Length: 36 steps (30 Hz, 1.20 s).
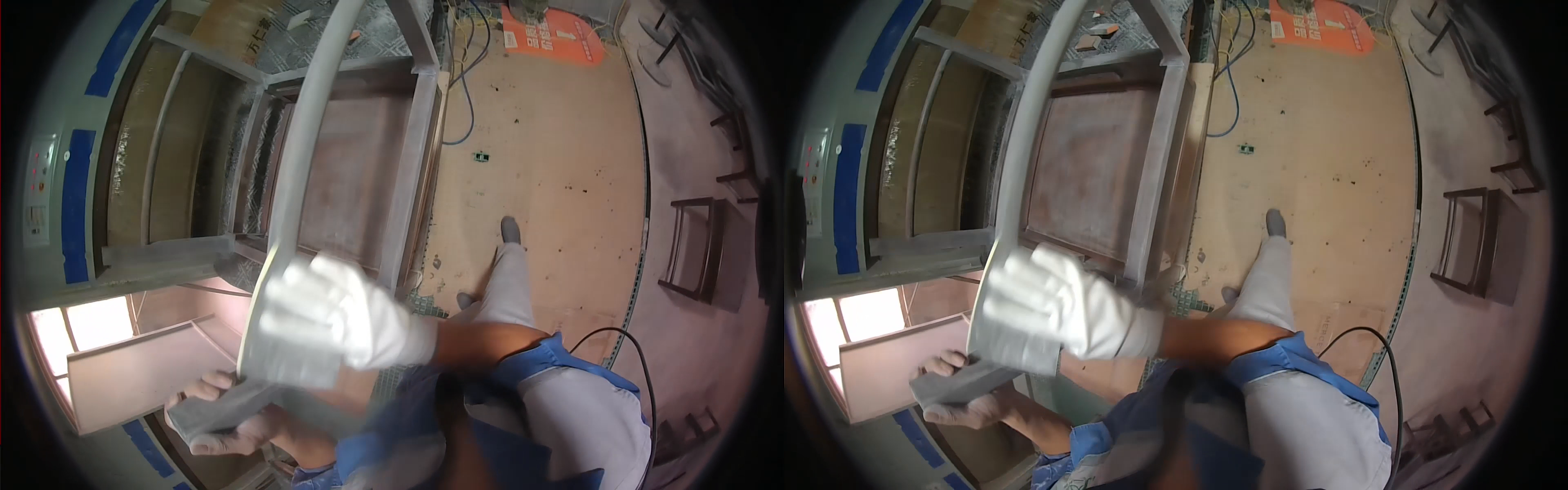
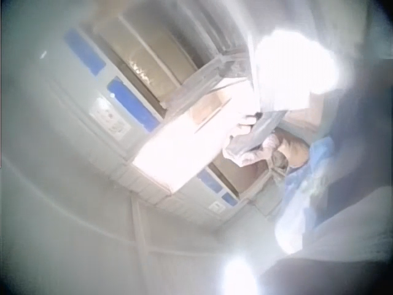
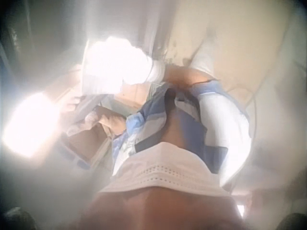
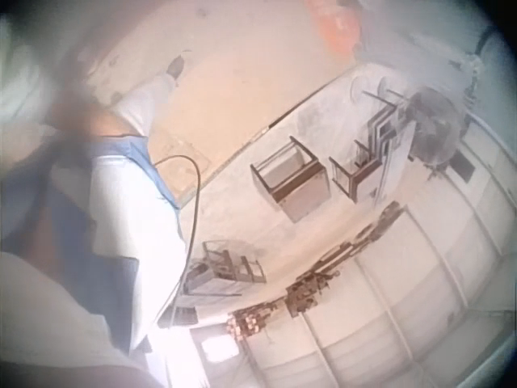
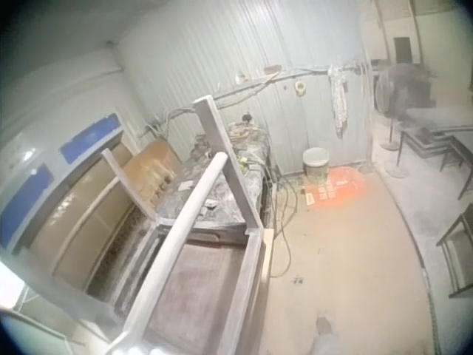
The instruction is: The person sands the metal frame of a chair using a sanding block by hand, working over the joints and legs to smooth the surface.
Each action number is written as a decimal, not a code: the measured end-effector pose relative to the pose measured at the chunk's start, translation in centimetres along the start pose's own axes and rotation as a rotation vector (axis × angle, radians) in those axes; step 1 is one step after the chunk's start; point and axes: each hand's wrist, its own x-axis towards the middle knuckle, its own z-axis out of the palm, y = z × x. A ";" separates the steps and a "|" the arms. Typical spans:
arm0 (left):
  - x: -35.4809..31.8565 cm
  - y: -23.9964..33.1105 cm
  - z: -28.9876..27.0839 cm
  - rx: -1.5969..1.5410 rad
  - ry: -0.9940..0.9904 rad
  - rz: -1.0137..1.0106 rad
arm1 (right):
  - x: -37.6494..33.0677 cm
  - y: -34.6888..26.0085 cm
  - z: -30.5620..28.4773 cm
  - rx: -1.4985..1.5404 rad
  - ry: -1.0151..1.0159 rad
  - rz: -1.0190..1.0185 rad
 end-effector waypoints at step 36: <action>1.6 2.2 -0.1 -0.194 -0.209 -0.179 | 4.4 -6.7 -1.0 -0.019 -0.203 0.020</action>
